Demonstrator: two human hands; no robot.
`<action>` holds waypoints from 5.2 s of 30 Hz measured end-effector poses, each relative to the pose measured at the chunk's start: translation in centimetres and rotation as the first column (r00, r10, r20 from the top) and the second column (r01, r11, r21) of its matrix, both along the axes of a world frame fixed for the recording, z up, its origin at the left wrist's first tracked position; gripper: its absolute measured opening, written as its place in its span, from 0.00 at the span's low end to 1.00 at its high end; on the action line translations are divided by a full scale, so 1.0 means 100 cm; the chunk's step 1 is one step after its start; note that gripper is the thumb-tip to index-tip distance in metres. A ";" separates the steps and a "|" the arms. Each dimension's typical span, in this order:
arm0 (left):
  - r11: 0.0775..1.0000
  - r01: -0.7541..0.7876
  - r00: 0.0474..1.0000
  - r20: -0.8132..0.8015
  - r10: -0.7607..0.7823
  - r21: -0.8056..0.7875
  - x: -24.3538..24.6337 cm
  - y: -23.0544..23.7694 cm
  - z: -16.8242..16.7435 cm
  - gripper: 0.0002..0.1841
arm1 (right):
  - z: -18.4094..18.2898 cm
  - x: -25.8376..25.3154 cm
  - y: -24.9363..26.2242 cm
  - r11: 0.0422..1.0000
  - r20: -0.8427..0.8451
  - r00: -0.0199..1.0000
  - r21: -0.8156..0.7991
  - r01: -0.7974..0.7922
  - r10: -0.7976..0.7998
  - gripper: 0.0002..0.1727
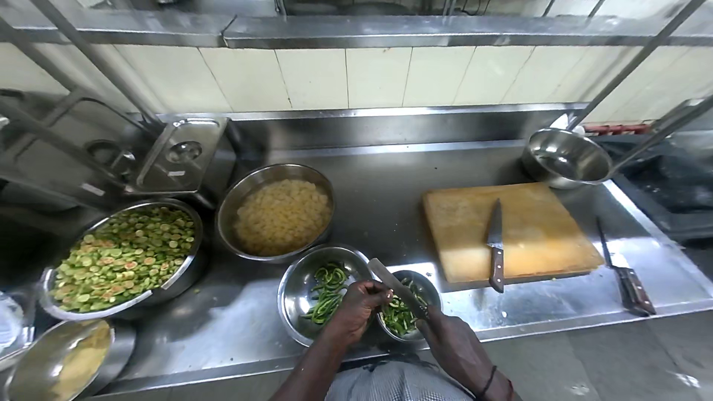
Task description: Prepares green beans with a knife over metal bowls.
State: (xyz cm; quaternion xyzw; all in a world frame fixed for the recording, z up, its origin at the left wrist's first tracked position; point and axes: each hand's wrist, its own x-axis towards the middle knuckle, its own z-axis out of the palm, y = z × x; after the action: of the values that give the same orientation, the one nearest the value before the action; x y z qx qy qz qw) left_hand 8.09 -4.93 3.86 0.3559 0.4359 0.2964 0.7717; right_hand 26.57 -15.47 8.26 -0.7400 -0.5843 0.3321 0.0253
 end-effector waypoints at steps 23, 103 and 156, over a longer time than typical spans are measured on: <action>0.975 -0.171 0.982 0.051 0.179 -0.140 0.030 -0.019 0.002 0.07 | 0.000 -0.005 0.008 0.999 0.092 0.995 0.021 0.047 -0.049 0.23; 0.531 0.698 0.565 -0.825 0.006 0.482 0.005 0.000 -0.018 0.13 | -0.028 0.022 0.005 0.820 -0.741 0.352 -0.505 0.270 -0.572 0.38; 0.804 0.511 0.534 -0.845 -0.019 0.304 -0.067 0.040 -0.036 0.08 | -0.036 0.028 0.001 0.836 -0.772 0.370 -0.361 0.414 -0.517 0.32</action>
State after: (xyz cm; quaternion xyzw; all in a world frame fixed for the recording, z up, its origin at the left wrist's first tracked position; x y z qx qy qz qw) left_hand 1.43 -0.96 0.24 0.7090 0.5784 0.0795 0.3956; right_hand 29.39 -15.34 4.66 -0.6161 -0.2444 0.6572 0.3590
